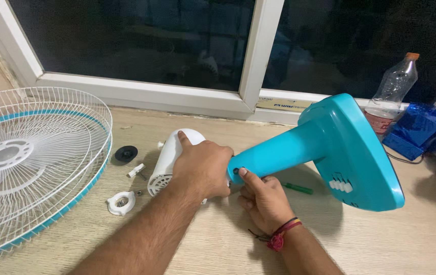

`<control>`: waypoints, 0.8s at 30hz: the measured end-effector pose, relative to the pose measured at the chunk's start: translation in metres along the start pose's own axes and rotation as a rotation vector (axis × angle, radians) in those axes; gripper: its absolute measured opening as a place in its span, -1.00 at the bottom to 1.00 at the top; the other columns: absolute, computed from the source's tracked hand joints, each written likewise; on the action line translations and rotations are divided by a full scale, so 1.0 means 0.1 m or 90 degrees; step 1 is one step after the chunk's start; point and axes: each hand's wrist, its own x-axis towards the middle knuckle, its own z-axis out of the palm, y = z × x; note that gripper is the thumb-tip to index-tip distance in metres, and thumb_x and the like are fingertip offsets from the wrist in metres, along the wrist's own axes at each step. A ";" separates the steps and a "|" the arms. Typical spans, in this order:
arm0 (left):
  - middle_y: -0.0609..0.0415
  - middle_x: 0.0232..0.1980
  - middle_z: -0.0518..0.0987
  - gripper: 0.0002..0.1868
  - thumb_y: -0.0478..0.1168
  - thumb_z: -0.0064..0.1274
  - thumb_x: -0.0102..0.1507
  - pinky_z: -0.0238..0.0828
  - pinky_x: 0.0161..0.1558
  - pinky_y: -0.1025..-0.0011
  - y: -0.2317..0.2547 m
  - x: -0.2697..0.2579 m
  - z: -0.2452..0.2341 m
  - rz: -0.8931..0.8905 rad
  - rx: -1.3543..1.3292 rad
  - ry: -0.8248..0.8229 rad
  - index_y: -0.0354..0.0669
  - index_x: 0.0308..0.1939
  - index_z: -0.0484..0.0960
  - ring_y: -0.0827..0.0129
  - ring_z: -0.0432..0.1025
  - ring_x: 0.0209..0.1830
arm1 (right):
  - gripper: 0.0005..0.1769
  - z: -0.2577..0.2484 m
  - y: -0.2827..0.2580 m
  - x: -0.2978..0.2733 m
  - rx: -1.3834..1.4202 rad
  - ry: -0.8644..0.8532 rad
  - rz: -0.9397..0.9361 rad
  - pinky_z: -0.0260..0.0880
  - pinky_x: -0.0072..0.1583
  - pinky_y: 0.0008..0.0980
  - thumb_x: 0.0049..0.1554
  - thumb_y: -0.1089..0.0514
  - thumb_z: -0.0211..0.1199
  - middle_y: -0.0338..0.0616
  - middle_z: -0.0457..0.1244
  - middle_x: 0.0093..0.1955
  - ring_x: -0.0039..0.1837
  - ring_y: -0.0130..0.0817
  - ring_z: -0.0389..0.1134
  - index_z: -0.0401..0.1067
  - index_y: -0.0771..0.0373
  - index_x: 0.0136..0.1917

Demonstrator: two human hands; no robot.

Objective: The person assembles an electric fan by attaching the motor housing to the fan stand, securing it with a screw, and tightening the motor shaft nut. The person uses a screwdriver and hands to complete the assembly.

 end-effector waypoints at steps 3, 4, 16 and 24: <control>0.12 0.00 0.64 -0.39 -0.13 0.41 0.04 -0.47 0.52 -0.46 0.00 0.02 0.00 -0.003 -0.020 0.004 0.02 0.16 0.56 0.26 0.42 0.25 | -0.75 0.02 -0.01 -0.02 -0.002 -0.011 0.001 -0.02 -0.29 -0.40 0.16 0.07 0.33 -0.42 0.04 -0.42 -0.37 -0.55 -0.06 0.36 0.10 -0.30; 0.14 0.01 0.63 -0.37 -0.14 0.41 0.04 -0.49 0.52 -0.45 0.00 0.03 0.00 -0.003 -0.028 0.004 0.01 0.18 0.55 0.28 0.40 0.27 | -0.76 0.02 -0.01 -0.01 -0.014 0.003 0.008 -0.01 -0.28 -0.39 0.16 0.05 0.32 -0.42 0.05 -0.41 -0.36 -0.55 -0.05 0.37 0.11 -0.29; 0.10 -0.05 0.67 -0.20 -0.22 0.48 -0.02 -0.65 0.59 -0.33 -0.01 0.04 -0.08 -0.027 -0.111 -0.065 -0.14 0.24 0.41 0.23 0.51 0.19 | -0.65 -0.06 0.04 0.05 -0.007 -0.007 0.015 -0.01 -0.29 -0.36 0.19 -0.01 0.32 -0.41 -0.04 -0.44 -0.36 -0.50 -0.10 0.30 0.10 -0.33; 0.11 0.00 0.63 -0.29 -0.21 0.46 0.00 -0.65 0.55 -0.38 -0.02 0.04 -0.04 -0.011 -0.100 -0.029 -0.06 0.19 0.47 0.24 0.45 0.24 | -0.68 0.05 -0.02 -0.02 -0.028 -0.009 0.022 0.01 -0.29 -0.37 0.18 -0.02 0.32 -0.41 -0.04 -0.43 -0.36 -0.50 -0.09 0.29 0.13 -0.26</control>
